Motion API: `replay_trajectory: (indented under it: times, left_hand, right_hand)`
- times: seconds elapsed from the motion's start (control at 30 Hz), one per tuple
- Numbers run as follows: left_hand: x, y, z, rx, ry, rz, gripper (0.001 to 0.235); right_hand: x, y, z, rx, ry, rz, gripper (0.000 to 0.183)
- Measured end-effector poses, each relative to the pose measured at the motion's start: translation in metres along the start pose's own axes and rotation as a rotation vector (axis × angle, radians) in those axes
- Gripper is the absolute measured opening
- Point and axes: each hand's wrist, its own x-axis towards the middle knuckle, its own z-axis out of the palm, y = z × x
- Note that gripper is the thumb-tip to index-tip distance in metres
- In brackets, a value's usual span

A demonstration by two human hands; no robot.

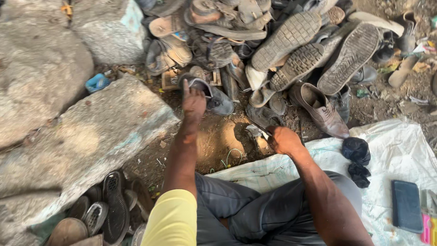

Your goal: The person sits on a sack and uses a knife to scrape and separate the sole from the upper of several worn shoes. They handle each shoe individually, prying at the seam and occasionally turning the shoe to access different areas.

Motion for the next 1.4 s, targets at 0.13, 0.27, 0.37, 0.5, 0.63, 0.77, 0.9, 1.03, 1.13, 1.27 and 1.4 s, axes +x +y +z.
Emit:
replay_trajectory:
  times: [0.13,0.27,0.37,0.5,0.63,0.77,0.9,1.03,1.13,1.27,1.4]
  left_hand:
    - [-0.05,0.009,0.01,-0.462,0.197,0.029,0.031]
    - [-0.118,0.058,0.032,-0.668,-0.127,-0.056,0.025]
    - [-0.146,0.094,0.062,-0.693,-0.022,-0.098,0.021]
    - [-0.161,0.127,0.087,-0.559,0.359,-0.171,0.013]
    - [-0.157,0.117,0.079,-0.643,0.37,-0.053,0.03]
    - [-0.159,0.106,0.059,-0.74,0.353,0.041,0.045]
    - [-0.162,0.108,0.063,-0.771,0.421,0.027,0.04]
    - [-0.161,0.11,0.066,-0.853,0.356,0.048,0.039]
    - [-0.158,0.108,0.069,-0.866,0.159,0.077,0.033]
    - [-0.158,0.104,0.068,-0.898,0.141,0.075,0.027]
    - [-0.158,0.1,0.059,-0.879,0.323,0.072,0.023]
  right_hand:
    - [0.011,0.004,0.005,0.015,0.054,-0.075,0.032]
    - [0.033,0.025,0.03,-0.057,0.049,-0.055,0.038]
    - [0.039,0.02,0.051,-0.2,-0.008,-0.137,0.043]
    - [0.012,-0.024,0.052,-0.09,-0.155,0.17,0.039]
    - [-0.006,-0.079,0.036,-0.192,-0.337,0.06,0.034]
    - [-0.009,-0.142,0.043,-0.25,-0.407,0.109,0.045]
    - [-0.005,-0.17,0.051,-0.173,-0.429,0.243,0.053]
    - [0.004,-0.197,0.054,-0.233,-0.244,0.205,0.039]
    - [0.017,-0.223,0.046,-0.21,-0.264,0.301,0.029]
    - [0.033,-0.227,0.047,-0.188,-0.27,0.267,0.029]
    - [0.025,-0.221,0.049,-0.176,-0.284,0.27,0.032]
